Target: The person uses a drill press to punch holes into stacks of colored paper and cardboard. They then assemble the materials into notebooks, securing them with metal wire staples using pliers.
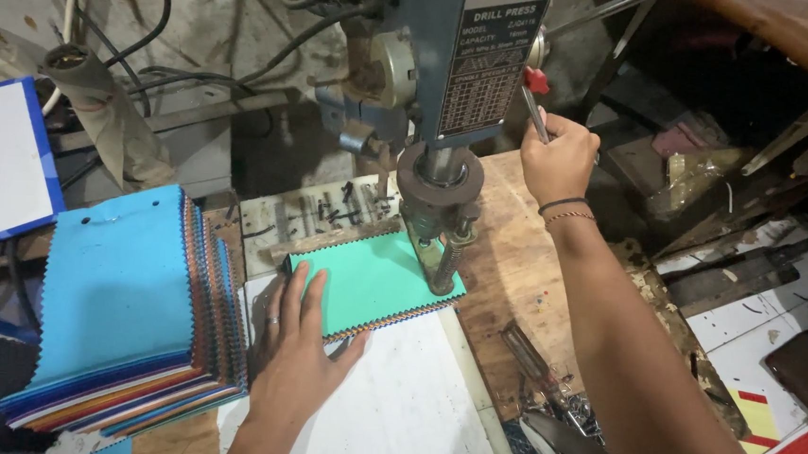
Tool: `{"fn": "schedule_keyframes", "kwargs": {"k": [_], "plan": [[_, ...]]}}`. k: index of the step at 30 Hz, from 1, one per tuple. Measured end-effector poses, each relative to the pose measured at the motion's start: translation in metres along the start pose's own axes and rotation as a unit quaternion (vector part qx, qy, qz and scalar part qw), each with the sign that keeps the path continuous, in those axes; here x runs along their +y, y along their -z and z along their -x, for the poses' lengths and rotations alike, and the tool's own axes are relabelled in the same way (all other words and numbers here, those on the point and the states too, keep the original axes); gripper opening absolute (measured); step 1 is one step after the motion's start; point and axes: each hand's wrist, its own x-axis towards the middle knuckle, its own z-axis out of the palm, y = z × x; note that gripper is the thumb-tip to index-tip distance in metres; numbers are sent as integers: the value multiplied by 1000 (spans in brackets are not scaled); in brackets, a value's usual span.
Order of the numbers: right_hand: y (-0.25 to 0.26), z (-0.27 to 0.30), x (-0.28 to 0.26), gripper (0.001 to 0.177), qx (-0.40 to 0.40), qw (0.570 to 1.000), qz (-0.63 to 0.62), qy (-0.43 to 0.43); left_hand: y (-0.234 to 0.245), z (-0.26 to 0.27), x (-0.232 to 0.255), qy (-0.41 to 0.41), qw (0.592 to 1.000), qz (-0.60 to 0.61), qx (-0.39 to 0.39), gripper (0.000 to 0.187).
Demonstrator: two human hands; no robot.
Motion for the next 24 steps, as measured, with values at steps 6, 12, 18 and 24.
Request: {"fn": "schedule_keyframes", "kwargs": {"k": [6,12,18,24], "plan": [[-5,-2,6,61,9,1000,11,-1,3,-2,2,13,998,58,-30,92],[-9,-2,10,64,21,1000,8,10,4,-1,3,13,998,54,-27,92],[-18,-5,19,64,38,999,24,30,8,-3,6,37,994,71,-69,91],[-23,-6,22,58,44,998,3,41,12,-4,7,47,992,81,-81,90]]}}
